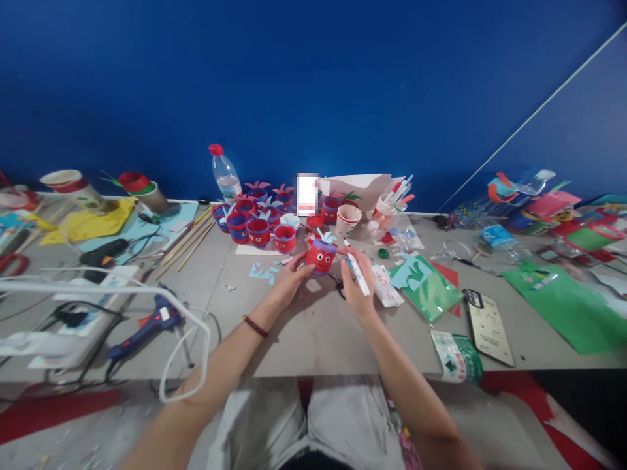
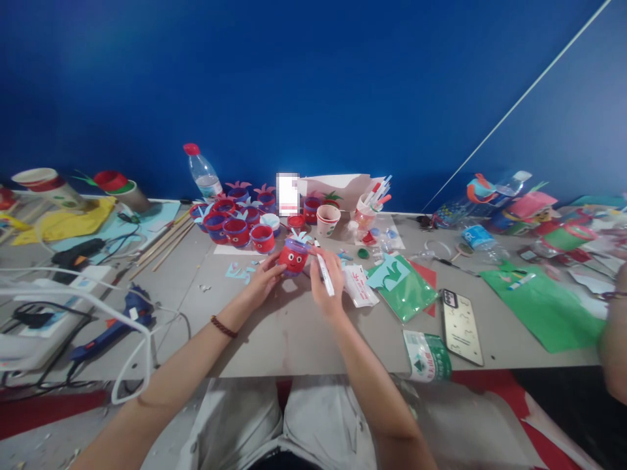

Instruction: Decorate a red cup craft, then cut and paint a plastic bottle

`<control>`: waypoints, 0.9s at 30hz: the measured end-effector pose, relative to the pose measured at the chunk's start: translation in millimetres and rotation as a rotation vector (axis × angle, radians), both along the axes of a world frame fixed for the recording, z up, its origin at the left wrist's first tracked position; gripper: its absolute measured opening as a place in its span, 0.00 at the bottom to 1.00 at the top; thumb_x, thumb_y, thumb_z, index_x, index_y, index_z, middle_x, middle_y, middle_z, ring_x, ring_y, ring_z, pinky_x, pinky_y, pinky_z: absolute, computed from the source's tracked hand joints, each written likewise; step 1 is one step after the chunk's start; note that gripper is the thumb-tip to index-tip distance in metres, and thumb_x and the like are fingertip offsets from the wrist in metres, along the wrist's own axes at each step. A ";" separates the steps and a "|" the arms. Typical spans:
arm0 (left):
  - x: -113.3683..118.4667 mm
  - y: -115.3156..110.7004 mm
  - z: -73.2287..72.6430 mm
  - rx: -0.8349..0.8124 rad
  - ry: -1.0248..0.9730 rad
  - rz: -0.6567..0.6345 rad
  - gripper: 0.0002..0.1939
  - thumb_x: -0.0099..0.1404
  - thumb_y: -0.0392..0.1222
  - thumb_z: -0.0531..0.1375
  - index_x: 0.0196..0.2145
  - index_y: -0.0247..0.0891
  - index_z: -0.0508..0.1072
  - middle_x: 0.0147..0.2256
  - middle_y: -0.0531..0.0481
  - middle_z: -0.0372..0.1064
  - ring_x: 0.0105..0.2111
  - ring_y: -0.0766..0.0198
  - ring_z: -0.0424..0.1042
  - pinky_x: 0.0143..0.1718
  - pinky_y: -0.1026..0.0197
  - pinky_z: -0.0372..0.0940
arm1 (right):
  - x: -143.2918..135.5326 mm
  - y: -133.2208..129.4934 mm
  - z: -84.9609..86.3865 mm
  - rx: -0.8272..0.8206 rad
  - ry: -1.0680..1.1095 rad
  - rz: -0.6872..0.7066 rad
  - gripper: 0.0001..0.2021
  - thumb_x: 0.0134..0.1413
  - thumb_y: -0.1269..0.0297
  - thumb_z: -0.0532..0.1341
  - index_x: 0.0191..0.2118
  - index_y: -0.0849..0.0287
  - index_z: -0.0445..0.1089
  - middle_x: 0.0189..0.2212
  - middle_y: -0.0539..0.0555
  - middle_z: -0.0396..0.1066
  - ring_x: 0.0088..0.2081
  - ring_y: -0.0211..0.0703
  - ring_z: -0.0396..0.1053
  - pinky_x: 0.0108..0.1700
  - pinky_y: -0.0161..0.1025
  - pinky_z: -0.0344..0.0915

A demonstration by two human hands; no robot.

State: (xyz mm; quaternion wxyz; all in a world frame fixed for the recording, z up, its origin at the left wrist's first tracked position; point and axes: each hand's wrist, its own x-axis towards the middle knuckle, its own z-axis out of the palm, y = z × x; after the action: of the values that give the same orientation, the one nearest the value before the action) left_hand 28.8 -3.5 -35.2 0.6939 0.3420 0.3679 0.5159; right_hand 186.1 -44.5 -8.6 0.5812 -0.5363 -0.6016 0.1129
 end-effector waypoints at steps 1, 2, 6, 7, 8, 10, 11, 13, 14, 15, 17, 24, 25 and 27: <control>0.0 -0.2 -0.1 -0.003 0.008 0.004 0.28 0.48 0.41 0.70 0.48 0.37 0.71 0.43 0.45 0.75 0.41 0.57 0.75 0.47 0.54 0.65 | 0.6 0.4 -0.4 0.005 -0.022 -0.008 0.11 0.62 0.61 0.54 0.47 0.53 0.69 0.45 0.56 0.74 0.50 0.50 0.68 0.55 0.53 0.62; -0.1 -0.4 -0.3 -0.004 0.021 0.006 0.29 0.48 0.41 0.70 0.48 0.37 0.71 0.42 0.45 0.75 0.41 0.57 0.75 0.47 0.54 0.65 | 1.1 0.9 -0.8 0.008 -0.031 -0.010 0.12 0.62 0.61 0.54 0.48 0.53 0.69 0.45 0.56 0.74 0.50 0.50 0.67 0.55 0.52 0.62; -0.9 -0.2 -1.7 0.031 0.085 -0.010 0.30 0.49 0.43 0.70 0.50 0.40 0.71 0.42 0.45 0.75 0.43 0.55 0.74 0.47 0.53 0.66 | 1.9 2.3 -2.1 0.016 0.002 0.016 0.12 0.62 0.60 0.55 0.48 0.54 0.69 0.46 0.56 0.74 0.50 0.49 0.68 0.55 0.50 0.62; -0.8 0.1 -2.3 0.048 0.085 -0.008 0.29 0.49 0.43 0.70 0.50 0.40 0.71 0.44 0.45 0.75 0.44 0.55 0.74 0.48 0.53 0.66 | 1.7 2.3 -2.0 0.020 0.016 0.021 0.12 0.63 0.60 0.54 0.48 0.54 0.69 0.46 0.56 0.73 0.50 0.49 0.68 0.55 0.50 0.62; -0.6 0.4 -3.0 0.063 0.077 -0.002 0.29 0.50 0.43 0.70 0.50 0.41 0.71 0.46 0.45 0.74 0.45 0.55 0.74 0.48 0.53 0.66 | 1.5 2.1 -1.7 0.023 0.028 0.025 0.12 0.63 0.60 0.53 0.48 0.54 0.69 0.46 0.56 0.73 0.50 0.48 0.68 0.55 0.50 0.62; 0.4 1.0 -4.3 0.075 0.054 0.020 0.28 0.51 0.44 0.70 0.50 0.41 0.70 0.48 0.45 0.72 0.45 0.56 0.73 0.47 0.54 0.66 | 1.1 1.5 -1.1 0.032 0.047 0.020 0.12 0.64 0.60 0.52 0.48 0.54 0.68 0.46 0.56 0.73 0.50 0.48 0.68 0.54 0.49 0.62; 1.1 1.2 -5.0 0.067 0.042 0.023 0.27 0.51 0.45 0.69 0.49 0.40 0.70 0.48 0.44 0.72 0.44 0.56 0.74 0.46 0.54 0.67 | 1.1 1.3 -1.0 0.035 0.057 0.012 0.12 0.64 0.60 0.52 0.49 0.54 0.68 0.46 0.56 0.73 0.50 0.48 0.68 0.54 0.49 0.62; 2.4 1.3 -6.2 0.037 0.010 0.000 0.26 0.53 0.47 0.69 0.48 0.39 0.70 0.46 0.43 0.73 0.40 0.57 0.75 0.43 0.54 0.68 | 1.8 1.2 -1.5 0.039 0.071 -0.005 0.13 0.64 0.60 0.52 0.50 0.54 0.67 0.46 0.56 0.72 0.50 0.48 0.68 0.54 0.50 0.62; 2.8 1.3 -6.7 0.026 -0.010 -0.021 0.25 0.53 0.49 0.69 0.47 0.38 0.70 0.45 0.43 0.74 0.38 0.58 0.75 0.42 0.54 0.68 | 2.5 1.6 -2.2 0.043 0.076 -0.015 0.14 0.64 0.59 0.52 0.50 0.54 0.66 0.46 0.57 0.72 0.50 0.49 0.68 0.54 0.50 0.62; 2.8 1.1 -7.0 0.023 -0.034 -0.041 0.25 0.52 0.50 0.69 0.46 0.38 0.70 0.43 0.43 0.74 0.37 0.58 0.75 0.42 0.54 0.68 | 3.4 2.2 -3.1 0.050 0.081 -0.027 0.14 0.63 0.59 0.52 0.51 0.55 0.66 0.47 0.58 0.71 0.50 0.49 0.68 0.54 0.50 0.62; 1.4 0.8 -6.6 0.050 -0.083 -0.076 0.26 0.51 0.50 0.69 0.46 0.37 0.70 0.43 0.43 0.74 0.38 0.58 0.75 0.43 0.54 0.68 | 5.7 4.0 -5.5 0.063 0.087 -0.047 0.15 0.63 0.59 0.51 0.52 0.55 0.65 0.47 0.59 0.70 0.49 0.49 0.68 0.53 0.51 0.62; -27.3 17.7 13.5 0.196 -0.129 0.067 0.29 0.52 0.47 0.69 0.51 0.42 0.69 0.49 0.45 0.72 0.47 0.57 0.73 0.50 0.53 0.65 | 8.5 10.1 -14.5 0.051 0.117 -0.048 0.17 0.63 0.58 0.51 0.54 0.56 0.63 0.47 0.59 0.69 0.49 0.49 0.68 0.54 0.51 0.62; -35.1 22.6 19.3 0.212 -0.128 0.117 0.28 0.54 0.49 0.68 0.51 0.42 0.68 0.49 0.44 0.72 0.48 0.57 0.72 0.51 0.52 0.65 | 7.6 9.9 -15.0 0.043 0.117 -0.036 0.17 0.63 0.58 0.51 0.55 0.56 0.63 0.47 0.59 0.69 0.49 0.49 0.67 0.54 0.51 0.62; -53.6 31.7 31.8 0.229 -0.122 0.203 0.27 0.57 0.54 0.64 0.51 0.41 0.68 0.51 0.43 0.71 0.50 0.56 0.71 0.53 0.51 0.65 | 5.4 8.9 -14.8 0.029 0.114 -0.019 0.17 0.63 0.59 0.52 0.54 0.56 0.63 0.47 0.59 0.69 0.50 0.49 0.67 0.54 0.51 0.62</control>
State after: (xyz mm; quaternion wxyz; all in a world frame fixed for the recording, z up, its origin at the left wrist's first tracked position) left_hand -24.8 28.1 -3.4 0.6158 0.3482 0.2963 0.6417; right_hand 191.5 -35.7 -23.3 0.6233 -0.5260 -0.5640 0.1291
